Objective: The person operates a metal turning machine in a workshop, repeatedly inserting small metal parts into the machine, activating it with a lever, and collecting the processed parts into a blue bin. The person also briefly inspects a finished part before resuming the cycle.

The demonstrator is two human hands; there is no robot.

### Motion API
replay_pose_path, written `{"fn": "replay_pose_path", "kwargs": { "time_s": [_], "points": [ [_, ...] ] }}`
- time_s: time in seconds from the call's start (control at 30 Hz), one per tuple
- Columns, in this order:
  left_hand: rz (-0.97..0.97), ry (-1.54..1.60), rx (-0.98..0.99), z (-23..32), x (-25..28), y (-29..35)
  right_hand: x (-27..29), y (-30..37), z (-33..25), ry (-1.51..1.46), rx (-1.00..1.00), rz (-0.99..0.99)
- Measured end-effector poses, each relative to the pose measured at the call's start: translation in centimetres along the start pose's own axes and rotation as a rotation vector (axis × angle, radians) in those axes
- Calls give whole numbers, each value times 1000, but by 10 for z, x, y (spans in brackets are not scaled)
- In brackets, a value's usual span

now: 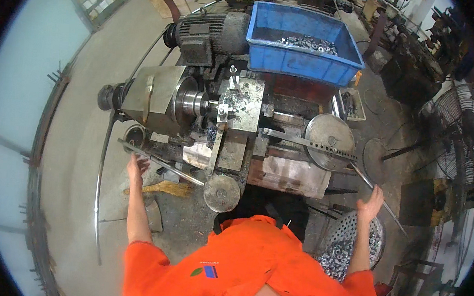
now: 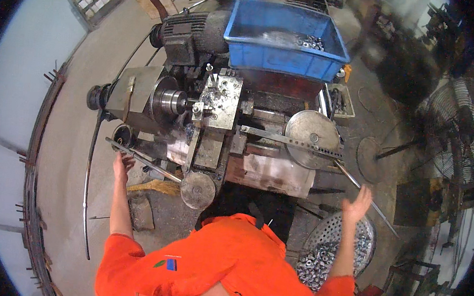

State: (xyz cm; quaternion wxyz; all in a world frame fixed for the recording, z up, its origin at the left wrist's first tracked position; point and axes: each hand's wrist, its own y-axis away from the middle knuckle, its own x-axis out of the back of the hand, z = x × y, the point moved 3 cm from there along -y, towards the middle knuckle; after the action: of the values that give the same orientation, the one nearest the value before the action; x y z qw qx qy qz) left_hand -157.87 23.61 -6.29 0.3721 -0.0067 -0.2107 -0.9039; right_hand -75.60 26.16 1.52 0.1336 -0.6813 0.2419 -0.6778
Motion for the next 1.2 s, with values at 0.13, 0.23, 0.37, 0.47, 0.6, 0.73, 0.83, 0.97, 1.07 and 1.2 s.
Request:
{"fn": "replay_pose_path", "kwargs": {
  "time_s": [0.13,0.23,0.37,0.47,0.6,0.73,0.83,0.97,1.07,1.2],
  "points": [
    [-87,-960,-321,-77,22,-32,11,26,-47,-344,-50,-140],
    [-153,-1564,-484,-67,-45,4,2,47,-52,-421,-78,-295],
    [206,-1313,-173,-87,-67,26,2,48,-69,-540,-2,-294],
    [11,-1440,-196,-86,-69,19,20,34,-94,-572,-167,-426],
    [-275,-1617,-227,-79,-48,12,29,-2,-110,-616,72,-378],
    [-274,-1569,-330,-66,-47,12,56,-56,-148,-714,134,-344],
    [-311,-1432,-271,-61,-36,14,60,-96,-194,-793,247,-316],
    [-177,-1161,-323,-9,14,28,77,-139,-293,-924,504,-309],
    [86,-1085,-550,75,65,60,80,-156,-379,-945,761,-317],
    [461,-1022,-590,141,116,105,56,-153,-477,-791,945,-296]
  ]
}}
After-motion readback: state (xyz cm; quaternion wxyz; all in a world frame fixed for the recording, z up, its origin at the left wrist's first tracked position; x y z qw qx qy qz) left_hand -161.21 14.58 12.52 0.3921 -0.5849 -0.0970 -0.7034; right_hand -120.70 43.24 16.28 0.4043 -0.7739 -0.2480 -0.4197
